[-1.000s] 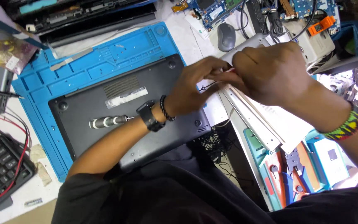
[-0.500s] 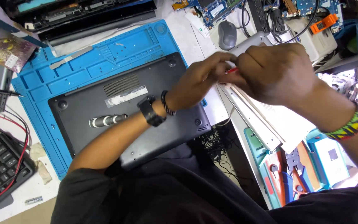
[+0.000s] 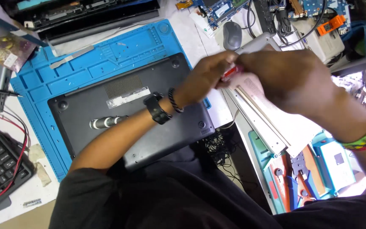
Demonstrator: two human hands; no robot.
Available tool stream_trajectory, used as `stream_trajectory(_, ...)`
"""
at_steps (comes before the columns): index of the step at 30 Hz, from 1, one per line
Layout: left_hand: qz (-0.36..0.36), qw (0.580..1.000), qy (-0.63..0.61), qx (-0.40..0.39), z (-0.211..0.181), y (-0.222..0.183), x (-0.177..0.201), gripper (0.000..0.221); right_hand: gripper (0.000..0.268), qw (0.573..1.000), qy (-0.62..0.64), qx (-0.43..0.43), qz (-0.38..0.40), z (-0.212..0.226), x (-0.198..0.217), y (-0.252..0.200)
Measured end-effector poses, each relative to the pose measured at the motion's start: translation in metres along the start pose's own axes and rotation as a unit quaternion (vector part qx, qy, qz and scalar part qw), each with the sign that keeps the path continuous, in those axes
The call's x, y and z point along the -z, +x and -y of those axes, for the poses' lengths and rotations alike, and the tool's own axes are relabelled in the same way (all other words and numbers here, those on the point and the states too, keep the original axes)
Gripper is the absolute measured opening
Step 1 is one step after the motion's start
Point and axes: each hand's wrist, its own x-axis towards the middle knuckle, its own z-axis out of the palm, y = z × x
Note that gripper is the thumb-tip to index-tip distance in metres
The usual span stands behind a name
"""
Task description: Unscrewing the back panel of a laptop and prying it open to access and inspect internal components.
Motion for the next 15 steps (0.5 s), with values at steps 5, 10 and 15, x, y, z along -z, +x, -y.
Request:
stream_trajectory(5, -0.077, 0.983, 0.061, -0.156, -0.014, -0.018, -0.006, 0.053, 0.029, 0.984, -0.12, 0.068, -0.116, 0.004, -0.011, 0.004)
stream_trajectory(10, -0.096, 0.947, 0.187, -0.243, -0.014, -0.03, -0.005, 0.037, 0.063, 0.993, 0.026, 0.0, -0.117, -0.003, -0.017, 0.008)
stream_trajectory(15, -0.038, 0.95, 0.163, -0.264, 0.001, -0.008, 0.001, 0.016, 0.051, 0.991, -0.008, 0.033, -0.133, 0.015, 0.014, 0.018)
